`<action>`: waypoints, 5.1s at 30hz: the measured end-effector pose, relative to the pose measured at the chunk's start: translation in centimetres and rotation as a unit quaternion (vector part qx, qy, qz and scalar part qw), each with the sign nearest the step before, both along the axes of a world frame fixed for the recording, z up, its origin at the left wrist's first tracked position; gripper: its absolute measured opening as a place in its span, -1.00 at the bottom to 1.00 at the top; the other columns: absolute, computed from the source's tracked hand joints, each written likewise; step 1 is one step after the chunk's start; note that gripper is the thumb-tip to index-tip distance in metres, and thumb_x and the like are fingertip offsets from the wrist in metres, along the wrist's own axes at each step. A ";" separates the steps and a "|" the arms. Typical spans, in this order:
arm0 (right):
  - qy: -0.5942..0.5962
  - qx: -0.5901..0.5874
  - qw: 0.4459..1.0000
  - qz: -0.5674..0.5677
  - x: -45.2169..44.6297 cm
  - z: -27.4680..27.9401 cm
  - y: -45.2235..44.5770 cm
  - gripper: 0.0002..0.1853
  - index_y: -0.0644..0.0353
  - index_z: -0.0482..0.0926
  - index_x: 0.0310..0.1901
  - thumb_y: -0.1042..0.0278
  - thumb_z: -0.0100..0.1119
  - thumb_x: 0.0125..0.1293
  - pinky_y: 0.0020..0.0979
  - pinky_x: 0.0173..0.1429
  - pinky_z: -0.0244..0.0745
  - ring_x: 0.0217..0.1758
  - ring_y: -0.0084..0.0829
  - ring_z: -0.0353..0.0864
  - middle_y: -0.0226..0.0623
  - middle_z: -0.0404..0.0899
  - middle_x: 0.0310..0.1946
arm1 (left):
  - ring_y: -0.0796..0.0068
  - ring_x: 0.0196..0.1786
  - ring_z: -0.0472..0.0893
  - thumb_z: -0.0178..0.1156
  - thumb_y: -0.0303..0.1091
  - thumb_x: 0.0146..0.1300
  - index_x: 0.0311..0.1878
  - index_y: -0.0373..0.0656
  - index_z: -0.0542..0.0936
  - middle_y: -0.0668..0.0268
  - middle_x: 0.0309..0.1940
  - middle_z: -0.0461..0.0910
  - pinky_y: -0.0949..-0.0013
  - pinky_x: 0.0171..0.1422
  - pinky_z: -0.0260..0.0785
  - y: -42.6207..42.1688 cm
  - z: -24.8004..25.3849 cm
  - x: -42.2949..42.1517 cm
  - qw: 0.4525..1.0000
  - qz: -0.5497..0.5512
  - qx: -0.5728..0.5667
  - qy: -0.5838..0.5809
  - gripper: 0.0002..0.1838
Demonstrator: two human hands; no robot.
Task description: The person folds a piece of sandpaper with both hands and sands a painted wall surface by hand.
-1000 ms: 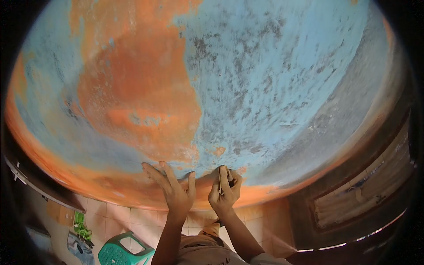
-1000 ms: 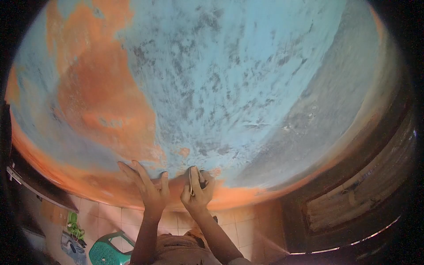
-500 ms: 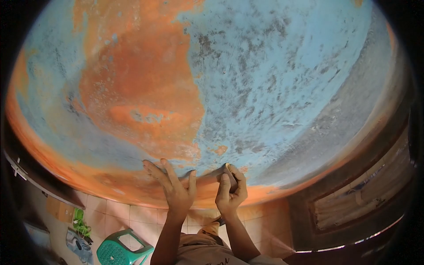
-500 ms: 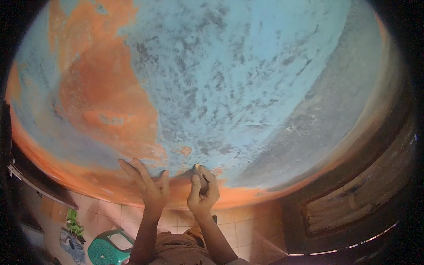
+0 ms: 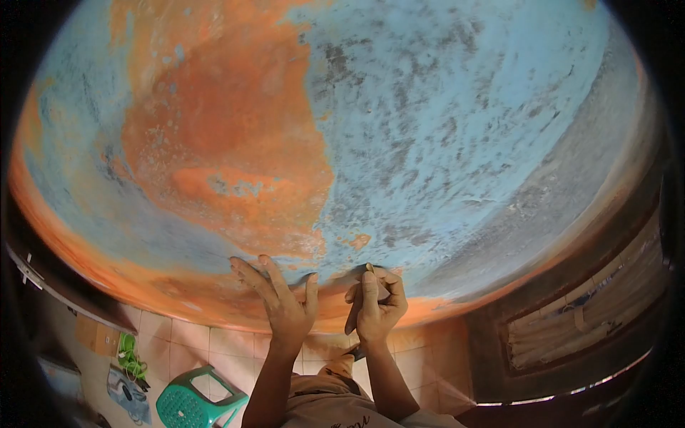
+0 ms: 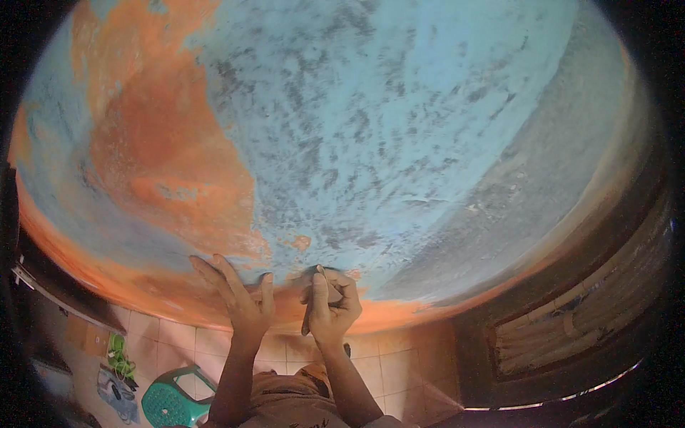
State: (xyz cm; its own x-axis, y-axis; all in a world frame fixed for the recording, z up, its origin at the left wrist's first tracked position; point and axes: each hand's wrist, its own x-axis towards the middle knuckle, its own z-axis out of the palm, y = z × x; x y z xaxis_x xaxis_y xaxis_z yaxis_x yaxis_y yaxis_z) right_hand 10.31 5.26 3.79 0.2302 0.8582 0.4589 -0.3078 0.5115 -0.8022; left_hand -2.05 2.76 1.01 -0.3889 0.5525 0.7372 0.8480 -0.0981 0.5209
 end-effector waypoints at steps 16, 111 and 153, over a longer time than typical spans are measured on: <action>-0.171 0.061 0.964 -0.192 -0.7 -2.5 0.4 -0.90 0.40 0.60 -0.14 0.58 0.21 0.36 -0.61 -0.43 0.48 -0.50 -0.62 0.64 -0.22 0.66 -0.39 | -0.45 0.55 -0.41 0.22 -0.12 0.34 0.59 -0.21 -0.23 -0.36 0.51 -0.52 -0.34 0.54 -0.27 0.0 -0.1 -0.1 1.000 -0.001 -0.001 0.001 0.00; -0.262 0.155 0.907 -0.291 -0.7 -3.1 1.6 -0.95 0.34 0.62 -0.26 0.59 0.30 0.27 -0.56 -0.55 0.28 -0.65 -0.62 0.37 -0.33 0.51 -0.56 | -0.74 0.46 -0.30 0.32 -0.10 0.28 0.57 -0.24 -0.12 -0.64 0.41 -0.39 -0.55 0.42 -0.24 0.3 -1.8 -0.2 0.999 -0.020 0.040 -0.014 0.02; -0.274 0.159 0.906 -0.280 -0.8 -1.1 0.8 -0.92 0.33 0.50 -0.31 0.63 0.17 0.36 -0.69 -0.61 0.12 -0.74 -0.79 0.30 -0.43 0.45 -0.77 | -0.73 0.46 -0.33 0.31 -0.12 0.28 0.56 -0.27 -0.14 -0.62 0.42 -0.46 -0.54 0.42 -0.22 -0.3 -1.4 -0.3 1.000 -0.024 0.009 -0.010 0.02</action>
